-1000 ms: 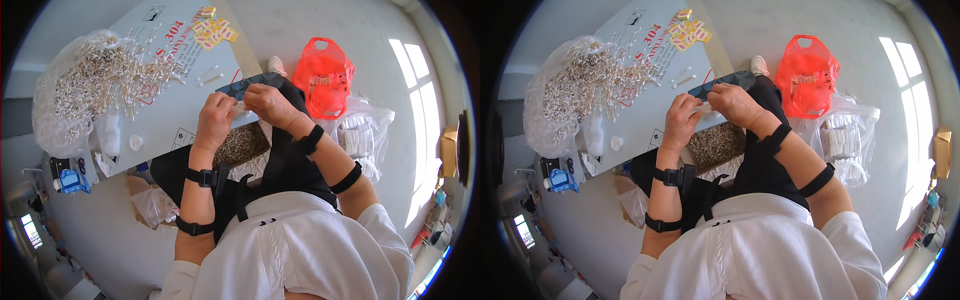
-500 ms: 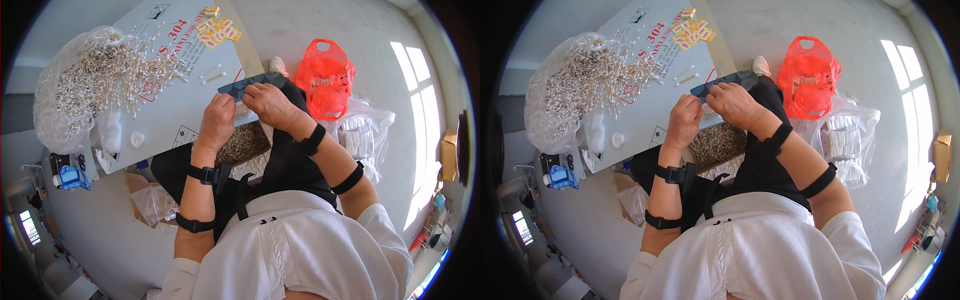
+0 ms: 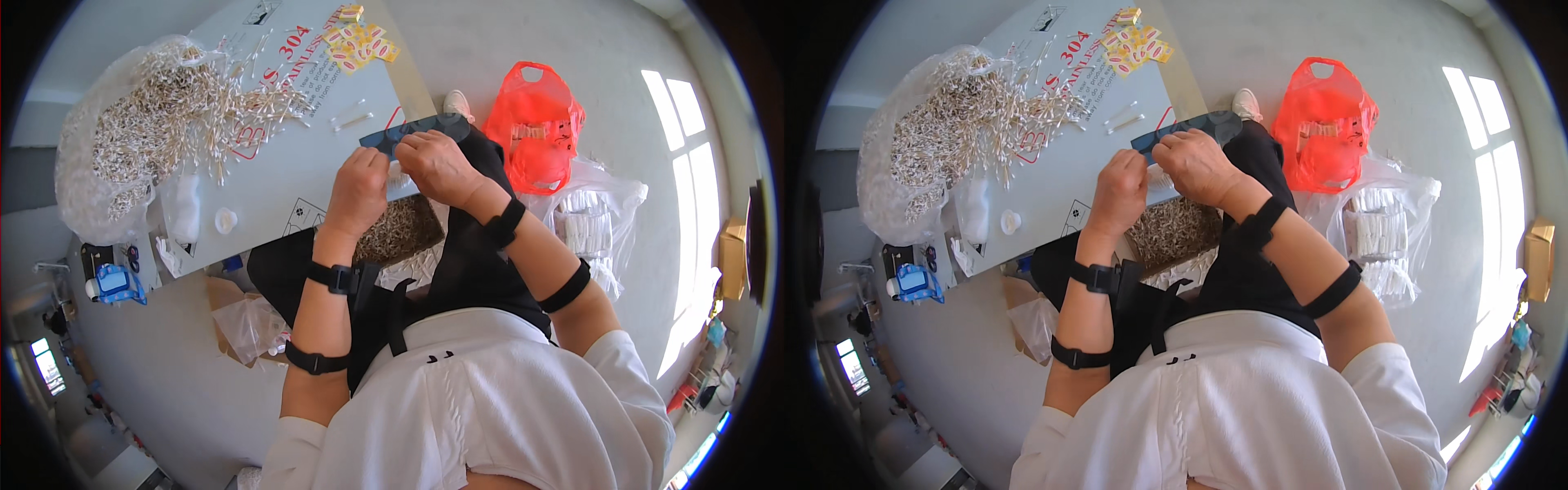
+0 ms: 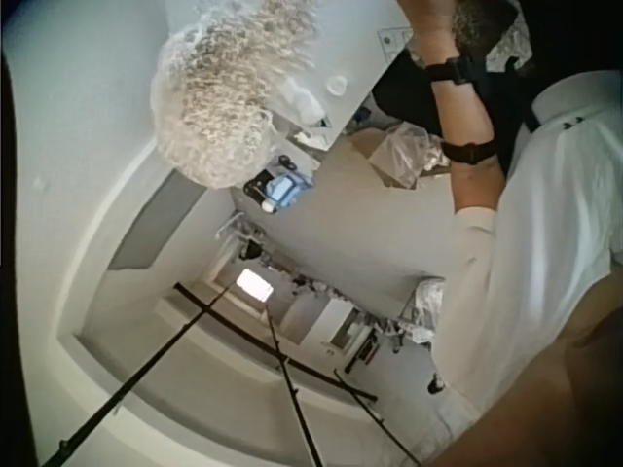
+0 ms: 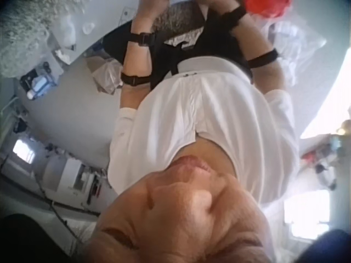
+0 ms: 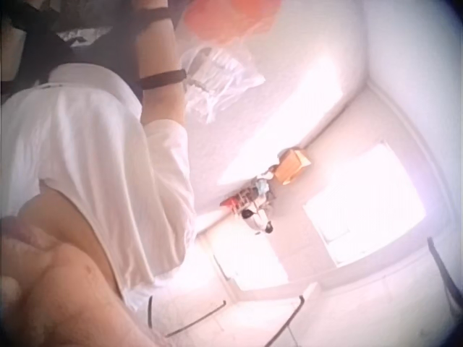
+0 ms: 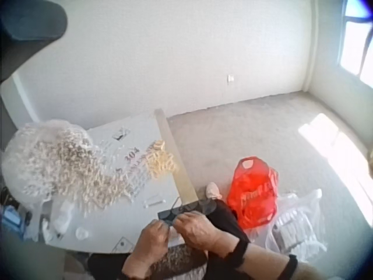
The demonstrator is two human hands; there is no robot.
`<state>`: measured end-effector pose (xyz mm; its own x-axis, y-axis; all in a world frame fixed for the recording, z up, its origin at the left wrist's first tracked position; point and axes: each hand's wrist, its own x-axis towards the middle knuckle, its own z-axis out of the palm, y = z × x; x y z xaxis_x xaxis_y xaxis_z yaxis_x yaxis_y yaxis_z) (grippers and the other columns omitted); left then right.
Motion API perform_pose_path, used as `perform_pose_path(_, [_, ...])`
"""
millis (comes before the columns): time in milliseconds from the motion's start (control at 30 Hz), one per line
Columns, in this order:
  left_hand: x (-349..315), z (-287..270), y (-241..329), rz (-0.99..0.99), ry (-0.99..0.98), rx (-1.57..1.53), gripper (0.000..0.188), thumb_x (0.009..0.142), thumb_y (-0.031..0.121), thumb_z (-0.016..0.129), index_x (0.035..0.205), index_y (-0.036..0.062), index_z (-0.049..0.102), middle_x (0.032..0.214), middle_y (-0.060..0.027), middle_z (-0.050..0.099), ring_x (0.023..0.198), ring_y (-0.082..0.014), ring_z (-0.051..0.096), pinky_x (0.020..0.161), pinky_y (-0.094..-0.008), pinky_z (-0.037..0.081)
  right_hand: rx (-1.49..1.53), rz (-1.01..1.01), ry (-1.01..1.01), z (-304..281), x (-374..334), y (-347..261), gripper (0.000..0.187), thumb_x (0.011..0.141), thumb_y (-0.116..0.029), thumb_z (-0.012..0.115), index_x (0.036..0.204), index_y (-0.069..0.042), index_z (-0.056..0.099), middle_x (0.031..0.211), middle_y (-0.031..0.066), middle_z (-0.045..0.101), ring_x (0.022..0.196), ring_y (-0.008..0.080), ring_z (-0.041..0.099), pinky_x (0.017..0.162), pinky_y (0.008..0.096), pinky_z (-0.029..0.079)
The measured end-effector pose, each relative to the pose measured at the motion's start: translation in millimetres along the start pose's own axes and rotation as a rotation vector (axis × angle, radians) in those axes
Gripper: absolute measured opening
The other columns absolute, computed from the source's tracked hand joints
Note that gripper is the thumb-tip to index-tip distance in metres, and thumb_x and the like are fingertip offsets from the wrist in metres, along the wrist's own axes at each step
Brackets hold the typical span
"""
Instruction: Organizing cotton swabs and placing them into a small plastic package.
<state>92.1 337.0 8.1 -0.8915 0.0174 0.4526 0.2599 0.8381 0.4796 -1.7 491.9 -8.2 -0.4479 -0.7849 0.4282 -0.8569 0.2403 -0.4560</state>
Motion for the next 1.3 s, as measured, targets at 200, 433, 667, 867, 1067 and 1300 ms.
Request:
perform_pose_path(200, [-9.5, 1.7, -3.6, -0.281, -0.072, -0.218, 0.018, 0.074, -0.011, 0.06, 0.088, 0.0, 0.058, 0.078, -0.0116, 0.054, 0.072, -0.0278, 0.058, 0.066, -0.0374, 0.048, 0.298, 0.191, -0.03, 1.4, -8.9, -4.1, 0.013, 0.077, -0.007, 0.065, 0.086, -0.006, 0.056, 0.08, 0.0097, 0.059, 0.082, 0.0329, 0.062, 0.068, 0.0419, 0.05])
perform_pose_path(433, [-15.5, 4.9, -6.4, -0.21, -0.042, -0.201, 0.015, 0.075, -0.007, 0.065, 0.086, 0.0009, 0.06, 0.079, -0.0086, 0.055, 0.072, -0.0245, 0.058, 0.065, -0.0348, 0.048, 0.471, 0.304, -0.021, 3.7, -13.5, -6.6, 0.008, 0.076, -0.008, 0.069, 0.079, -0.006, 0.061, 0.081, 0.009, 0.059, 0.078, 0.0315, 0.062, 0.067, 0.0407, 0.05])
perform_pose_path(667, [-8.8, 1.9, 0.9, -0.131, -0.118, -0.019, 0.017, 0.072, -0.002, 0.068, 0.076, 0.0032, 0.052, 0.08, -0.0093, 0.055, 0.08, -0.0307, 0.056, 0.068, -0.0409, 0.047, 0.293, 0.251, -0.047, 4.6, -6.3, -4.9, 0.007, 0.074, -0.009, 0.071, 0.079, -0.008, 0.066, 0.077, 0.0081, 0.061, 0.071, 0.0288, 0.063, 0.064, 0.0364, 0.05])
perform_pose_path(867, [-13.9, 3.5, -9.2, -0.575, -0.225, -0.489, 0.016, 0.074, -0.001, 0.068, 0.078, 0.0028, 0.053, 0.079, -0.0111, 0.055, 0.082, -0.0322, 0.057, 0.069, -0.0423, 0.047, 0.793, 0.67, -0.239, 10.8, -0.7, 3.5, 0.013, 0.07, -0.002, 0.075, 0.073, 0.002, 0.063, 0.063, 0.0034, 0.057, 0.059, 0.0082, 0.053, 0.056, 0.0281, 0.044])
perform_pose_path(1067, [-8.4, 6.7, 1.5, -0.308, -0.13, 0.006, 0.016, 0.076, -0.001, 0.068, 0.079, -0.0008, 0.052, 0.078, -0.0113, 0.052, 0.073, -0.0314, 0.055, 0.065, -0.0382, 0.047, 0.353, 0.482, -0.084, 16.6, 1.3, -7.2, 0.012, 0.067, -0.007, 0.075, 0.07, -0.003, 0.065, 0.065, 0.0074, 0.061, 0.063, 0.0206, 0.061, 0.06, 0.0325, 0.048])
perform_pose_path(1300, [-20.4, 1.0, -0.6, -0.275, -0.063, -0.12, 0.015, 0.074, -0.004, 0.066, 0.079, 0.0028, 0.054, 0.083, -0.0101, 0.055, 0.083, -0.032, 0.057, 0.07, -0.0419, 0.048, 0.673, 0.461, -0.095, 10.1, -8.9, -0.7, 0.015, 0.069, -0.004, 0.074, 0.079, -0.003, 0.062, 0.079, 0.01, 0.059, 0.073, 0.0272, 0.061, 0.067, 0.0352, 0.049])
